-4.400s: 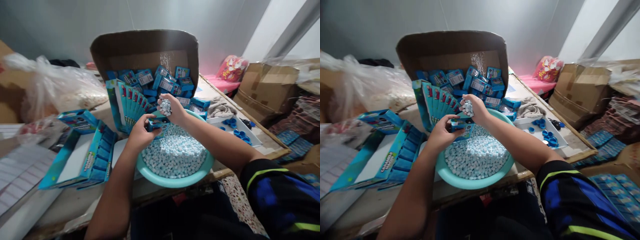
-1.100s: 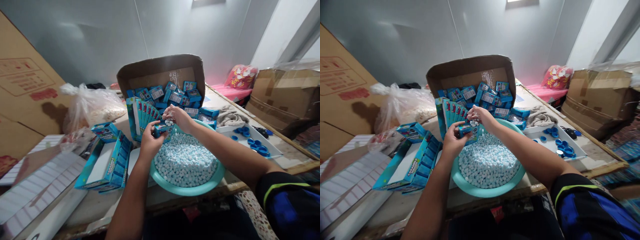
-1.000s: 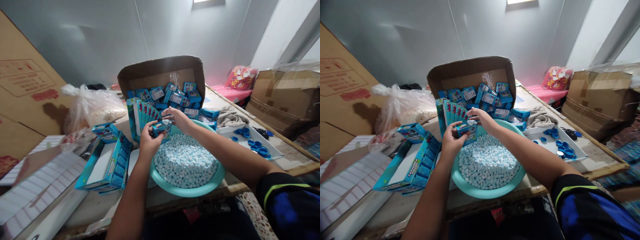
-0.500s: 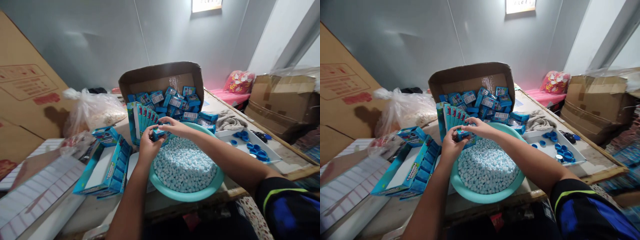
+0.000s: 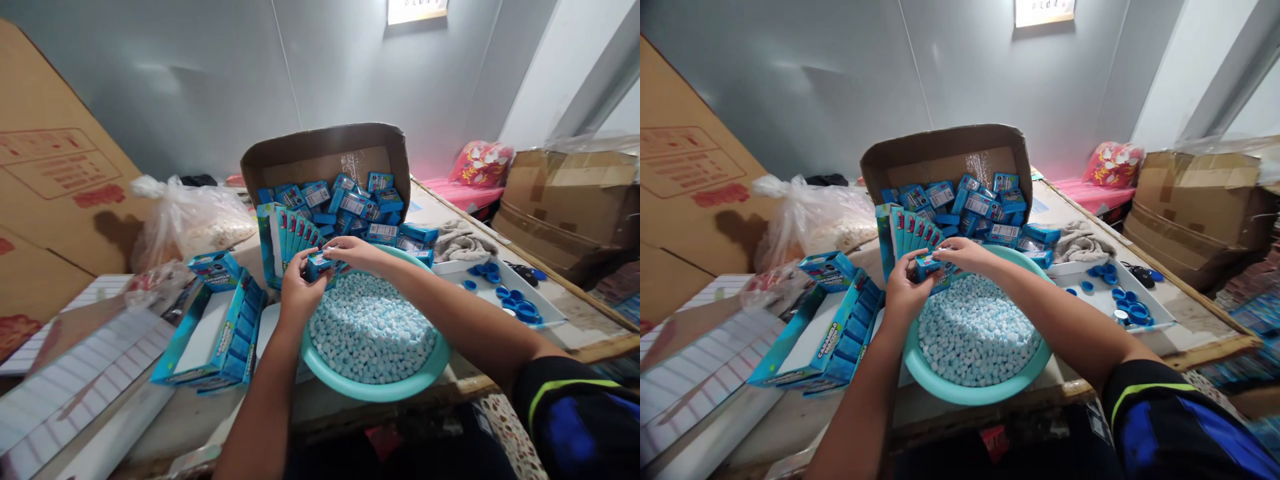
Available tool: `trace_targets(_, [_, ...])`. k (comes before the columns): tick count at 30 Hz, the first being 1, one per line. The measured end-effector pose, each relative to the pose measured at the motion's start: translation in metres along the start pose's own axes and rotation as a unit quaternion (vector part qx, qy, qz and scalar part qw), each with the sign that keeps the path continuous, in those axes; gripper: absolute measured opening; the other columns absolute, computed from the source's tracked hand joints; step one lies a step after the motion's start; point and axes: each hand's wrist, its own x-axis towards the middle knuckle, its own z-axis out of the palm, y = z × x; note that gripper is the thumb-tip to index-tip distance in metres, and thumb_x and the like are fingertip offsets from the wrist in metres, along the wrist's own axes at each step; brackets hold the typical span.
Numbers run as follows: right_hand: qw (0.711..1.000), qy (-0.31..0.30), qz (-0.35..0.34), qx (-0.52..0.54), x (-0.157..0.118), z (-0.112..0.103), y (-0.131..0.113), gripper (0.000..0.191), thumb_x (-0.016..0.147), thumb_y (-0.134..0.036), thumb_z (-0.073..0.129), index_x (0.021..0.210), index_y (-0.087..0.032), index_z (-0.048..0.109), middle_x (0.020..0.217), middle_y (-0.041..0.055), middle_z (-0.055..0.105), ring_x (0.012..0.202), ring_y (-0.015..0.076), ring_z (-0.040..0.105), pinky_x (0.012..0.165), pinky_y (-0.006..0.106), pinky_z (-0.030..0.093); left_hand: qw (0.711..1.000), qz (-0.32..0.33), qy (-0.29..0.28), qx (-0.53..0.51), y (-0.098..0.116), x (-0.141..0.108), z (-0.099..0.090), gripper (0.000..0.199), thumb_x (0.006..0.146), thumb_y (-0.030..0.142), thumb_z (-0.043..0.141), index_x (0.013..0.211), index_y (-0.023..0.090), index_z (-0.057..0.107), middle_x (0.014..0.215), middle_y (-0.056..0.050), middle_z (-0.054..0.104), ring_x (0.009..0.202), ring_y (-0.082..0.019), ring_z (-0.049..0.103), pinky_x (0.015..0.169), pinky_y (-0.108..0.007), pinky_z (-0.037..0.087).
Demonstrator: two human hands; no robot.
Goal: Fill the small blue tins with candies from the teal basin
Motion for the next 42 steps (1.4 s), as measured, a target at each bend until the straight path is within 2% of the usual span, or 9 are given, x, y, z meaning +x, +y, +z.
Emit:
trace_targets(3, [0.999,0.012,-0.032,-0.028,0.001,0.001,0.002,0.023,0.086,-0.042,0.071,0.092,-0.02,0.072,0.084,0.0047,0.068,0.068,0.0141,0.062,0.049,0.02,0.052,1.0,-0.004,-0.002,0.002,0.0,-0.001,0.0,0.06,0.07,0.033,0.083,0.124,0.017,0.061,0.106,-0.009,0.073,0.093,-0.023,0.073,0.084,-0.033,0.059])
trace_targets(8, [0.989,0.086,-0.092,-0.083,0.004,0.001,0.006,0.018,0.088,-0.035,0.066,0.084,-0.018,0.071,0.069,0.0006,0.062,0.055,0.0109,0.054,0.042,0.019,0.043,1.0,-0.005,-0.007,0.002,0.0,-0.002,0.0,0.06,0.071,0.033,0.083,0.125,0.017,0.062,0.11,-0.011,0.073,0.098,-0.024,0.072,0.087,-0.035,0.058])
trace_targets(11, [0.987,0.107,-0.089,-0.084,0.005,0.0,0.005,0.016,0.09,-0.032,0.063,0.085,-0.018,0.07,0.066,-0.0017,0.058,0.053,0.0098,0.051,0.041,0.018,0.041,1.0,-0.005,-0.013,-0.003,0.0,-0.002,0.001,0.061,0.071,0.033,0.083,0.126,0.016,0.062,0.11,-0.011,0.073,0.099,-0.024,0.073,0.087,-0.035,0.058])
trace_targets(15, [0.989,0.102,-0.052,-0.09,0.002,-0.001,-0.002,0.016,0.095,-0.025,0.054,0.096,-0.016,0.067,0.067,-0.003,0.054,0.055,0.0099,0.052,0.044,0.018,0.042,1.0,0.002,0.004,-0.014,-0.003,-0.001,0.002,0.062,0.07,0.033,0.084,0.125,0.015,0.062,0.106,-0.011,0.074,0.096,-0.024,0.073,0.086,-0.035,0.059])
trace_targets(18, [0.99,0.086,-0.031,-0.103,0.001,-0.001,-0.005,0.024,0.099,-0.034,0.05,0.098,-0.016,0.066,0.07,-0.0017,0.056,0.059,0.0109,0.055,0.047,0.019,0.043,1.0,0.005,0.01,-0.015,-0.004,0.0,0.002,0.06,0.07,0.033,0.083,0.124,0.016,0.062,0.104,-0.01,0.074,0.093,-0.023,0.074,0.084,-0.034,0.06])
trace_targets(23, [0.984,0.057,-0.062,-0.16,0.0,-0.001,-0.001,0.032,0.091,-0.047,0.065,0.098,-0.016,0.07,0.08,0.0011,0.064,0.065,0.0103,0.055,0.052,0.02,0.041,1.0,0.007,0.013,-0.01,-0.003,0.0,0.002,0.061,0.068,0.032,0.084,0.123,0.016,0.063,0.101,-0.009,0.074,0.089,-0.022,0.073,0.081,-0.032,0.059])
trace_targets(27, [0.983,0.041,-0.064,-0.168,0.001,-0.002,0.0,0.028,0.093,-0.041,0.064,0.095,-0.015,0.071,0.081,0.002,0.066,0.064,0.0103,0.056,0.054,0.021,0.042,1.0,-0.004,0.016,-0.011,0.0,-0.001,0.001,0.061,0.069,0.034,0.083,0.123,0.016,0.063,0.101,-0.01,0.074,0.089,-0.023,0.073,0.08,-0.033,0.06])
trace_targets(34, [0.98,0.063,-0.056,-0.179,0.004,-0.003,0.0,0.017,0.093,-0.027,0.061,0.086,-0.014,0.07,0.068,0.0,0.064,0.057,0.0109,0.058,0.055,0.022,0.043,1.0,-0.012,0.013,-0.001,0.0,0.0,0.001,0.062,0.068,0.035,0.083,0.124,0.015,0.064,0.106,-0.011,0.074,0.095,-0.026,0.073,0.085,-0.037,0.06])
trace_targets(42, [0.972,0.106,-0.094,-0.185,0.016,-0.007,0.004,0.015,0.091,-0.014,0.056,0.09,-0.013,0.071,0.076,0.0008,0.067,0.062,0.0104,0.058,0.059,0.021,0.043,0.999,-0.03,0.033,0.029,0.0,0.006,-0.002,0.066,0.067,0.04,0.083,0.125,0.016,0.064,0.103,-0.011,0.074,0.094,-0.026,0.073,0.086,-0.038,0.058])
